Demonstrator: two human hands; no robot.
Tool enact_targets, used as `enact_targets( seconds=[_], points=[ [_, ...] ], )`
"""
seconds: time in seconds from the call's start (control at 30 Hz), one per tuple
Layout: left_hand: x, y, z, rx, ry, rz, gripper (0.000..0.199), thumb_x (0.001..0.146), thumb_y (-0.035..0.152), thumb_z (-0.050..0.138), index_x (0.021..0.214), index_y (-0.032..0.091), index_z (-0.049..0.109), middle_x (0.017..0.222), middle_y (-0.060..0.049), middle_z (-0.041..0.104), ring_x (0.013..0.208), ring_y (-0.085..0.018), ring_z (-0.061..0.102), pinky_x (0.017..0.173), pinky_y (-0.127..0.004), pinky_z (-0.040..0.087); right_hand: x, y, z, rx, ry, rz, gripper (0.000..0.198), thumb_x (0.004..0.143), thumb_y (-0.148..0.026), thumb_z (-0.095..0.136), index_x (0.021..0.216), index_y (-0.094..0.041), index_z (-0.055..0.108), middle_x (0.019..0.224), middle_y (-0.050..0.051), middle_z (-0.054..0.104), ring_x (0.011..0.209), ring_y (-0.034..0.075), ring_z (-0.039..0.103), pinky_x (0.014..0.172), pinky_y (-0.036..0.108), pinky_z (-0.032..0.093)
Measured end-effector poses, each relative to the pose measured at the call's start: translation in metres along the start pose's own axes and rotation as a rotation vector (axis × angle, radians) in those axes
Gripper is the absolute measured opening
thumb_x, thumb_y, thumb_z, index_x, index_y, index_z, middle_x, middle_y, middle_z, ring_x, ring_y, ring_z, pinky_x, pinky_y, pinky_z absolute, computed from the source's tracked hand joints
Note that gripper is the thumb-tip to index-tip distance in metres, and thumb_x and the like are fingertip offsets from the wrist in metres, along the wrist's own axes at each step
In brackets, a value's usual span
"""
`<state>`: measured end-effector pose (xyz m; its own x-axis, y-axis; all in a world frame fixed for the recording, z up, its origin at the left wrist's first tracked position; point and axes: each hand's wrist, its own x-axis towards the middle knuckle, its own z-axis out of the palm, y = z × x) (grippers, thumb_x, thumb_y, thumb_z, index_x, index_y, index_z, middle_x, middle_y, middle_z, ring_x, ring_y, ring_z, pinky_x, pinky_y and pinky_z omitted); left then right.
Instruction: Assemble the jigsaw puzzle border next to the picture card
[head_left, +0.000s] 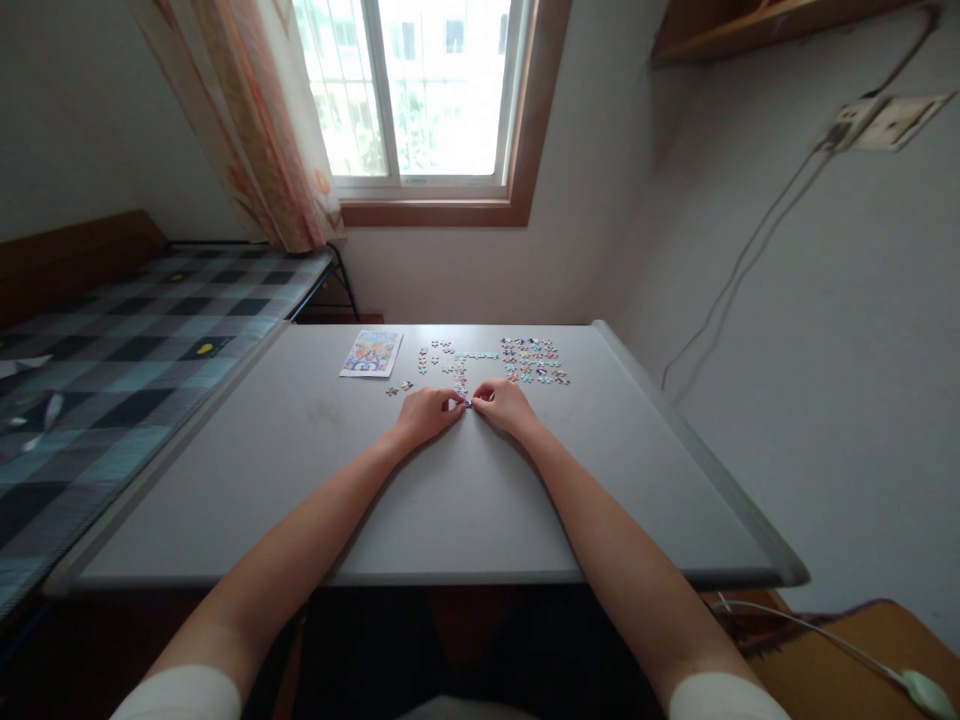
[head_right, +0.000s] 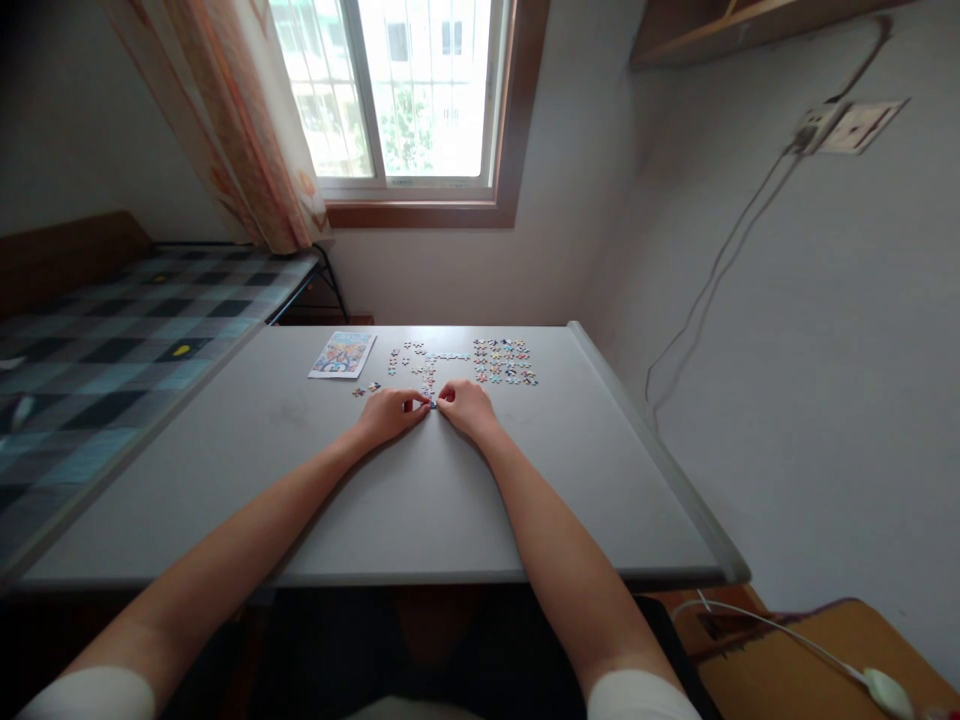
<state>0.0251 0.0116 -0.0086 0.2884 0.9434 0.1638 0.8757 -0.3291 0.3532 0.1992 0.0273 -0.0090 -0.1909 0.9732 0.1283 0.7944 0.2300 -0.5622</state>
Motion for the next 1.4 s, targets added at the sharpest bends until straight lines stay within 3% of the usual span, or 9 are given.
enact_targets(
  seconds=[0.77, 1.4],
  points=[
    [-0.0001, 0.0004, -0.0013, -0.007, 0.035, -0.016, 0.027, 0.082, 0.042, 0.053, 0.094, 0.029, 0.073, 0.069, 0.001, 0.068, 0.066, -0.015, 0.060, 0.063, -0.023, 0.040, -0.0015, -0.0012, 0.0004, -0.023, 0.032, -0.009, 0.018, 0.079, -0.028, 0.056, 0.079, -0.019, 0.071, 0.083, 0.004, 0.071, 0.076, 0.015, 0.062, 0.070, 0.023, 0.043],
    [0.0010, -0.0034, 0.0016, -0.005, -0.016, 0.118, 0.029, 0.084, 0.043, 0.050, 0.097, 0.031, 0.073, 0.073, 0.000, 0.068, 0.067, -0.014, 0.059, 0.063, -0.023, 0.039, -0.0012, 0.0002, 0.0010, -0.034, 0.035, -0.007, 0.018, 0.079, -0.027, 0.055, 0.081, -0.020, 0.071, 0.081, 0.004, 0.071, 0.076, 0.015, 0.062, 0.068, 0.022, 0.042]
  ],
)
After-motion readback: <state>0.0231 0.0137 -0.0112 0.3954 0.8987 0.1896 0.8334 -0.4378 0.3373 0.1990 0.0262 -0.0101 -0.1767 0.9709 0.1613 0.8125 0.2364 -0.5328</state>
